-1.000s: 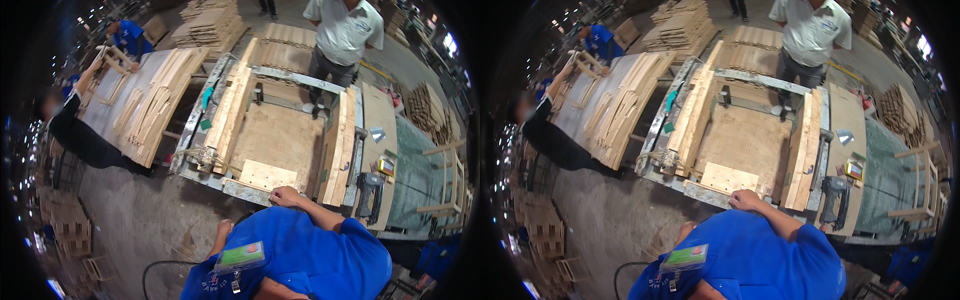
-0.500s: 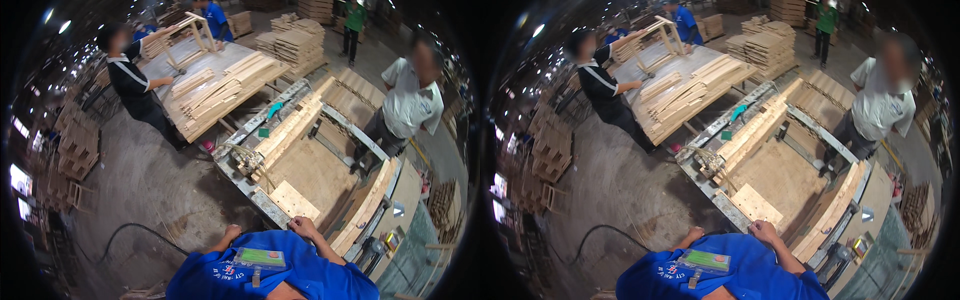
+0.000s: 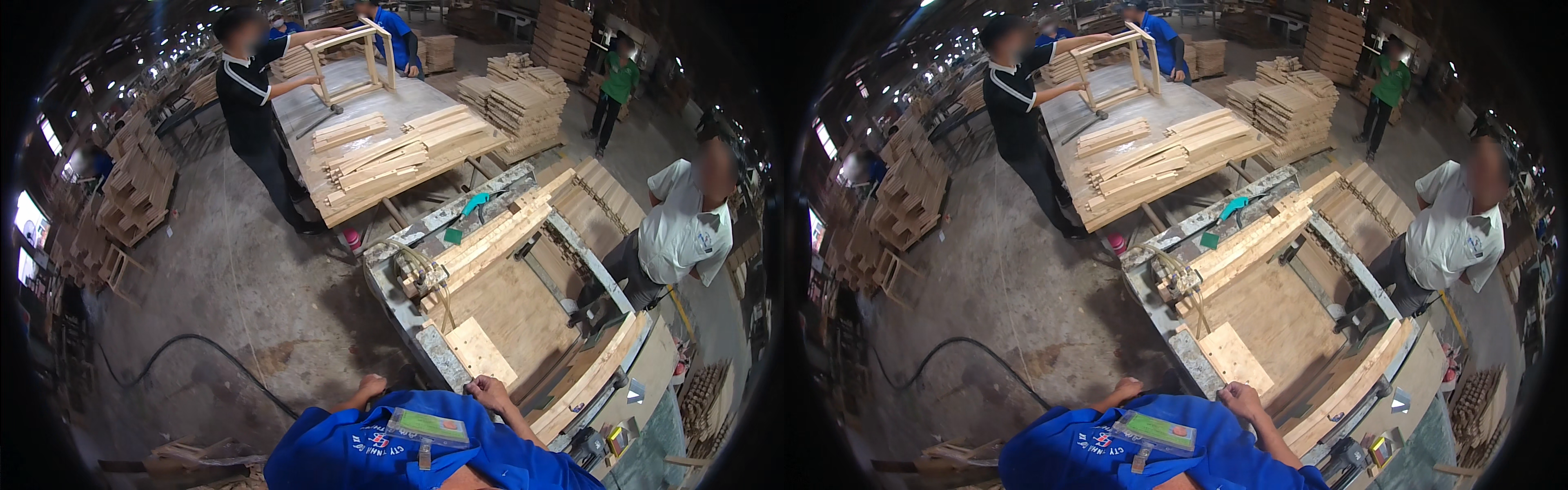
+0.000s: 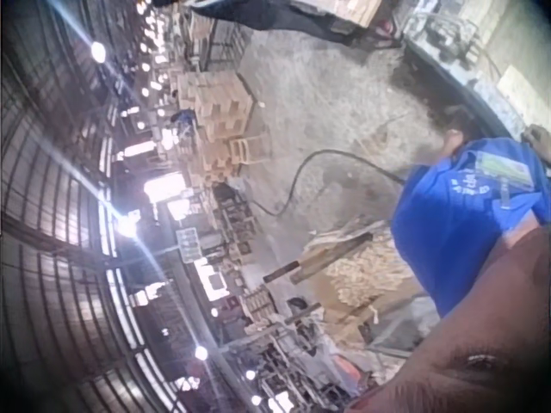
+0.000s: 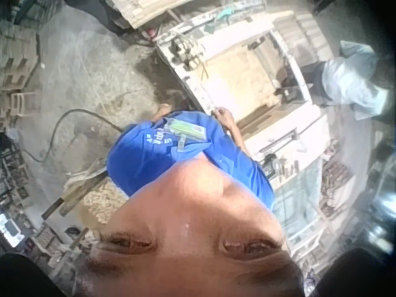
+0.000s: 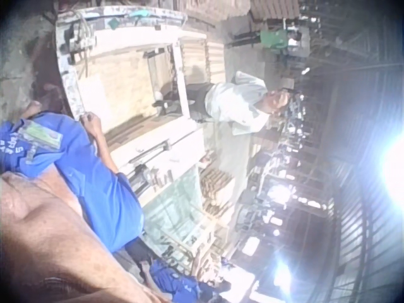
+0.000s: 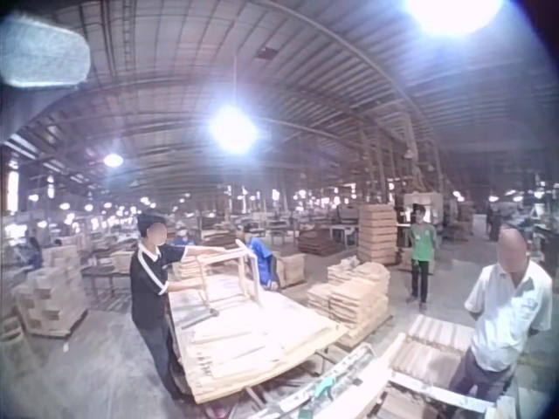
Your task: The person assembles a wooden chair frame by aligning legs and crossbars on a workbench and securing them with a pneumatic nail gun. The person repeatedly lifts, positions, and fastens the frame components, then places the completed frame on a nearby stack.
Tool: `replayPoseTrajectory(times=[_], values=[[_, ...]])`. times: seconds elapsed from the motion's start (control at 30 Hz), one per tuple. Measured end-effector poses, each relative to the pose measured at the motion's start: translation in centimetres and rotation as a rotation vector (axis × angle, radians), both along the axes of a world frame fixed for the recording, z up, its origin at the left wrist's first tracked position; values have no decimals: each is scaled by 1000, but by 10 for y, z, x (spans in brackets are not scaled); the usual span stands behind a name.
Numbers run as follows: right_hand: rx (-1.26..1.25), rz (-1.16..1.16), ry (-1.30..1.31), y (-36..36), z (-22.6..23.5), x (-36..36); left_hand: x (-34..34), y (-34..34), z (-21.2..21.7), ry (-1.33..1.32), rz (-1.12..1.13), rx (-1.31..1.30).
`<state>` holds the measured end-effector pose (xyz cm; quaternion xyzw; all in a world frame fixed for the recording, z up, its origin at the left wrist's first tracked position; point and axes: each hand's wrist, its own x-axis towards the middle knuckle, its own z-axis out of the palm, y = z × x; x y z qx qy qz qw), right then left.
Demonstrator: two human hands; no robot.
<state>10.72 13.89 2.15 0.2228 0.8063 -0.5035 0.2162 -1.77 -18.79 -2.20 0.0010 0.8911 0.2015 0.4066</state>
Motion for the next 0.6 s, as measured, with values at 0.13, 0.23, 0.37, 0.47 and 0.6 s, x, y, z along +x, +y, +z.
replayPoseTrajectory(times=[0.13,0.23,0.37,0.47,0.6], values=[[30,48,-8,-4,0,-3,-2,-9,-4,-72,49,3],[-11,59,-14,-3,-8,-2,1,-7,-5,-14,184,47],[-107,96,5,0,-17,-11,3,-10,-6,-30,320,164],[-115,166,76,2,-8,-34,7,-10,-9,-143,478,164],[-181,266,132,-12,19,-71,26,-28,-7,-147,618,243]])
